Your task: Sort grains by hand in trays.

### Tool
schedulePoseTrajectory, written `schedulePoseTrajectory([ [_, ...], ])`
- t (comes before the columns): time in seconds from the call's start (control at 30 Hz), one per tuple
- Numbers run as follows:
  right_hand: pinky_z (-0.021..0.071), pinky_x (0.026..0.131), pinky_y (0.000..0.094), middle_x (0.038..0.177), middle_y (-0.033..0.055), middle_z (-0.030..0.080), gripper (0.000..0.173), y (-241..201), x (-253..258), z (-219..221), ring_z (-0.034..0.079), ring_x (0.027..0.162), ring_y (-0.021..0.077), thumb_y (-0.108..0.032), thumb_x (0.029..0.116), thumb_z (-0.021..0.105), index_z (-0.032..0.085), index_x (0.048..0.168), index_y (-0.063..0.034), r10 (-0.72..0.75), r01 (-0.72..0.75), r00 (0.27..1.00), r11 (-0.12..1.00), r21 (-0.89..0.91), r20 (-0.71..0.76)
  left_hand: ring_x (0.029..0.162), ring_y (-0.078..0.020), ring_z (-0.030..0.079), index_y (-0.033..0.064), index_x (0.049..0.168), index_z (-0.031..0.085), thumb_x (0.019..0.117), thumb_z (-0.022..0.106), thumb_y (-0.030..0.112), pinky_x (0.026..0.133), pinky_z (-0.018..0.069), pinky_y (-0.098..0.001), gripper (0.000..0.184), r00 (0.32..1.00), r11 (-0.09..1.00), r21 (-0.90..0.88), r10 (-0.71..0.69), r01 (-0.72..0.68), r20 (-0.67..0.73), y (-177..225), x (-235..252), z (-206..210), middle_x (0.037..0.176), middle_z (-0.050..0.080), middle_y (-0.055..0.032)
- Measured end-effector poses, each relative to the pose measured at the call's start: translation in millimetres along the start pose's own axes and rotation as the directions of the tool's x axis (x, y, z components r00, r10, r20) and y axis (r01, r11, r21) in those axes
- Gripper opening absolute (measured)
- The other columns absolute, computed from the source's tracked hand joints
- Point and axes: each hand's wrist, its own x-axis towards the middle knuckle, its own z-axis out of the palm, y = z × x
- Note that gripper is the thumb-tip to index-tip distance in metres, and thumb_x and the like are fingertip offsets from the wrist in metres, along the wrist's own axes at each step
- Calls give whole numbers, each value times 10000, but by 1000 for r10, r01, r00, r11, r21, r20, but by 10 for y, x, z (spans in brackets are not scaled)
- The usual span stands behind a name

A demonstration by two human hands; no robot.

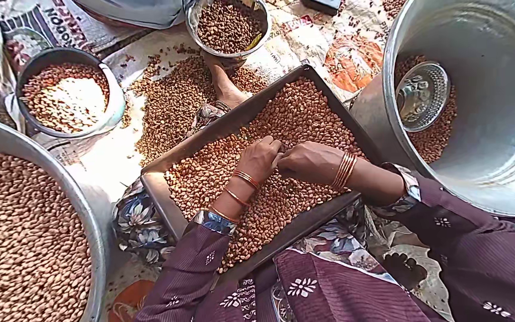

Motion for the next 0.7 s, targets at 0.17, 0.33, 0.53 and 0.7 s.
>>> schedulePoseTrajectory([
  [0.17,584,741,491,975,176,699,116,-60,121,218,711,891,350,-41,987,619,729,1010,-9,-4,-1,998,997,-80,-66,828,-340,687,4,1022,695,909,727,39,727,583,-491,123,999,998,-36,43,-43,-4,-129,-96,-58,960,655,-174],
  [0.33,582,669,465,949,197,667,94,-128,118,401,700,861,361,55,940,608,692,976,33,-13,-8,991,987,-159,-131,835,-334,681,20,1078,709,962,700,109,747,576,-484,147,992,994,-105,-28,15,-120,-228,-154,-115,954,658,-178],
  [0.53,565,705,449,881,116,694,127,-5,-54,132,691,781,260,-139,944,675,718,943,-19,110,-113,993,987,115,34,824,-322,676,32,1085,728,959,701,99,721,568,-475,145,990,987,-162,-45,23,-136,-204,-230,-204,953,662,-169],
  [0.7,448,552,379,658,8,568,106,281,-196,-334,560,583,152,-155,862,705,618,864,-94,225,-202,962,968,146,-157,839,-310,693,45,1070,737,971,689,131,720,582,-477,140,993,992,-123,-40,26,-115,-200,-189,-58,969,677,-150],
])
